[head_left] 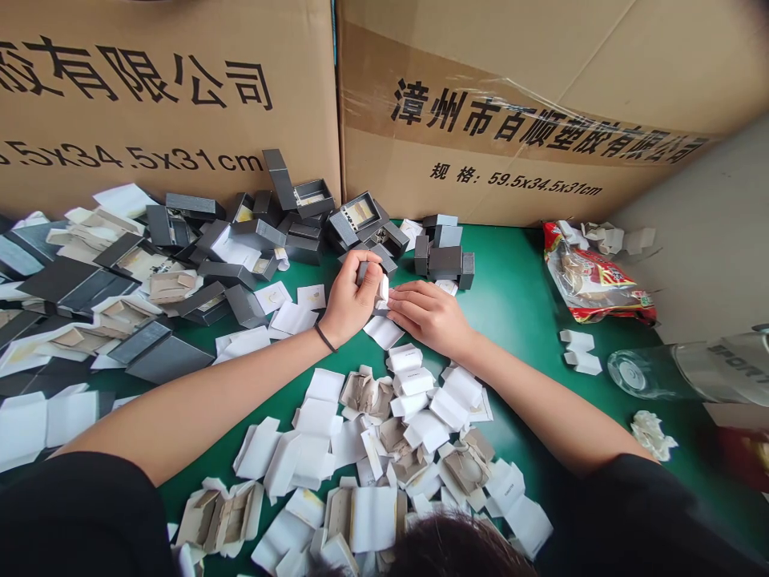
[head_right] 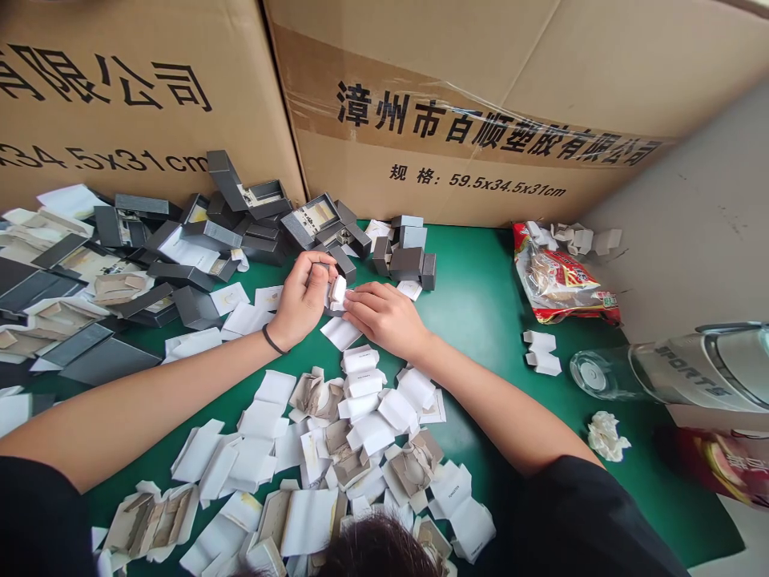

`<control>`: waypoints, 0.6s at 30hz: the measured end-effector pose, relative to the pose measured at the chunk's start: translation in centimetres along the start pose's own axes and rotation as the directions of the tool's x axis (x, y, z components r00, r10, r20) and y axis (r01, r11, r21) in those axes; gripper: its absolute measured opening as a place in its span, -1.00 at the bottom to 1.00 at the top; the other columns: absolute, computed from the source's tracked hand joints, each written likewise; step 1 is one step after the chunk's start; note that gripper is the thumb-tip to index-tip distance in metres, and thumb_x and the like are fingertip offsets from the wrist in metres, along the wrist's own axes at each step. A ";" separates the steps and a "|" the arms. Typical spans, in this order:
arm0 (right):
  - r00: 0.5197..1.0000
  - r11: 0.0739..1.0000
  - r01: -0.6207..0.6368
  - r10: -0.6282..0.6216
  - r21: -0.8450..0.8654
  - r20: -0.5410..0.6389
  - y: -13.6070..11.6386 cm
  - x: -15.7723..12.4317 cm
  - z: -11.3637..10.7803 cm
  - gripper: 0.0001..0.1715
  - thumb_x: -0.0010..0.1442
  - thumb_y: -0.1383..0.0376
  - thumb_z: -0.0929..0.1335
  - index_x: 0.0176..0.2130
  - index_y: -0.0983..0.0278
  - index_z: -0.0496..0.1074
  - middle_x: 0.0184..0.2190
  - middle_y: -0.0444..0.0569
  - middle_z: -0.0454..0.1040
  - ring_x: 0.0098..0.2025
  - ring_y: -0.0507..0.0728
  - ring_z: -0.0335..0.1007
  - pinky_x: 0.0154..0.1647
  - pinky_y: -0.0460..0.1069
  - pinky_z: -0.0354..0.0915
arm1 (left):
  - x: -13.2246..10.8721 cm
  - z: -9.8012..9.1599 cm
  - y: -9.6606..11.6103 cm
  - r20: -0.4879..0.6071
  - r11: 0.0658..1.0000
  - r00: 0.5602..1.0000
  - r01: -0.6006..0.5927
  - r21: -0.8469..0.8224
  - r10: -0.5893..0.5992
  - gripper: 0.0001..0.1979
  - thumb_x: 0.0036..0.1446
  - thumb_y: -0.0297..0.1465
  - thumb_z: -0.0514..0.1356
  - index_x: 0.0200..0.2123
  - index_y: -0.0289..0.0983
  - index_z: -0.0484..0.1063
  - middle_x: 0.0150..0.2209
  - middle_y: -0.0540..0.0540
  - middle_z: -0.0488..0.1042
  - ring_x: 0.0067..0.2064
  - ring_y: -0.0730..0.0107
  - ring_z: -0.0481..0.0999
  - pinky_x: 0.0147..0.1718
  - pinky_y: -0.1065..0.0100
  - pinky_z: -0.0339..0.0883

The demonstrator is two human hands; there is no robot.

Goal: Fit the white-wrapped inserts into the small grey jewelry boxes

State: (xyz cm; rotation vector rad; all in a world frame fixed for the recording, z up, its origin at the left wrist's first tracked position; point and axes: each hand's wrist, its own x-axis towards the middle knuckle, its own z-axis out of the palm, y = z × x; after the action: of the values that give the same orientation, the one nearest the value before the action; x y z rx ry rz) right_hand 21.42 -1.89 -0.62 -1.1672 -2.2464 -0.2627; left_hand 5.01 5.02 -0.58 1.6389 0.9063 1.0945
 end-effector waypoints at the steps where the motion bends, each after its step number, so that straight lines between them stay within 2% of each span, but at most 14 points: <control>1: 1.000 1.000 0.018 -0.018 0.012 0.003 0.1 0.0 0.0 -0.80 0.24 0.26 0.31 -0.19 0.27 0.50 -0.17 -0.10 0.57 -0.07 0.10 0.47 -0.16 0.04 0.45 | 0.0 0.0 0.0 -0.001 1.000 1.000 0.003 -0.009 -0.003 -0.45 0.14 0.12 -0.05 -0.18 -0.25 0.28 -0.34 -0.03 0.36 -0.33 0.58 0.36 -0.28 0.46 0.28; 5: 0.999 0.997 0.026 -0.029 0.072 0.040 0.4 0.0 0.0 -0.77 0.25 0.25 0.30 -0.16 0.28 0.49 -0.16 -0.05 0.56 -0.03 0.10 0.46 -0.08 0.05 0.46 | 0.1 0.1 0.0 0.000 0.999 1.000 0.004 -0.038 -0.004 -0.47 0.16 0.10 -0.05 -0.18 -0.26 0.28 -0.36 -0.01 0.35 -0.37 0.60 0.34 -0.31 0.47 0.27; 10: 0.997 0.999 0.008 -0.010 0.039 0.072 0.2 -0.2 -0.2 -0.75 0.26 0.25 0.29 -0.13 0.27 0.50 -0.11 -0.03 0.55 -0.03 0.12 0.48 -0.11 0.07 0.48 | 0.0 0.1 0.3 -0.001 0.998 1.000 0.022 -0.063 -0.022 -0.44 0.14 0.13 -0.05 -0.19 -0.27 0.29 -0.37 -0.02 0.36 -0.37 0.60 0.34 -0.32 0.48 0.28; 16: 0.995 0.995 0.095 -0.095 0.024 -0.020 0.2 -0.1 -0.1 -0.78 0.22 0.29 0.33 -0.15 0.29 0.51 -0.14 -0.05 0.56 -0.07 0.08 0.47 -0.12 0.00 0.50 | -0.1 0.1 0.3 0.013 0.996 0.999 0.035 -0.085 -0.034 -0.43 0.13 0.12 -0.04 -0.17 -0.28 0.28 -0.35 -0.02 0.35 -0.39 0.63 0.32 -0.37 0.51 0.24; 18: 0.997 0.995 0.076 -0.074 0.064 -0.031 0.3 0.0 0.0 -0.81 0.21 0.30 0.34 -0.18 0.29 0.51 -0.15 -0.05 0.56 -0.08 0.08 0.45 -0.10 0.01 0.50 | -0.1 0.1 0.3 0.027 0.997 1.000 0.018 -0.074 -0.016 -0.44 0.14 0.11 -0.03 -0.17 -0.28 0.28 -0.36 -0.01 0.34 -0.40 0.63 0.31 -0.38 0.51 0.23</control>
State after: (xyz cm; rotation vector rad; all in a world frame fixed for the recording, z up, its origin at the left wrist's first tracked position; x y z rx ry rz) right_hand 21.64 -1.74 -0.69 -1.0405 -2.2591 -0.2323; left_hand 5.03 4.81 -0.37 1.5785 0.8517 1.0798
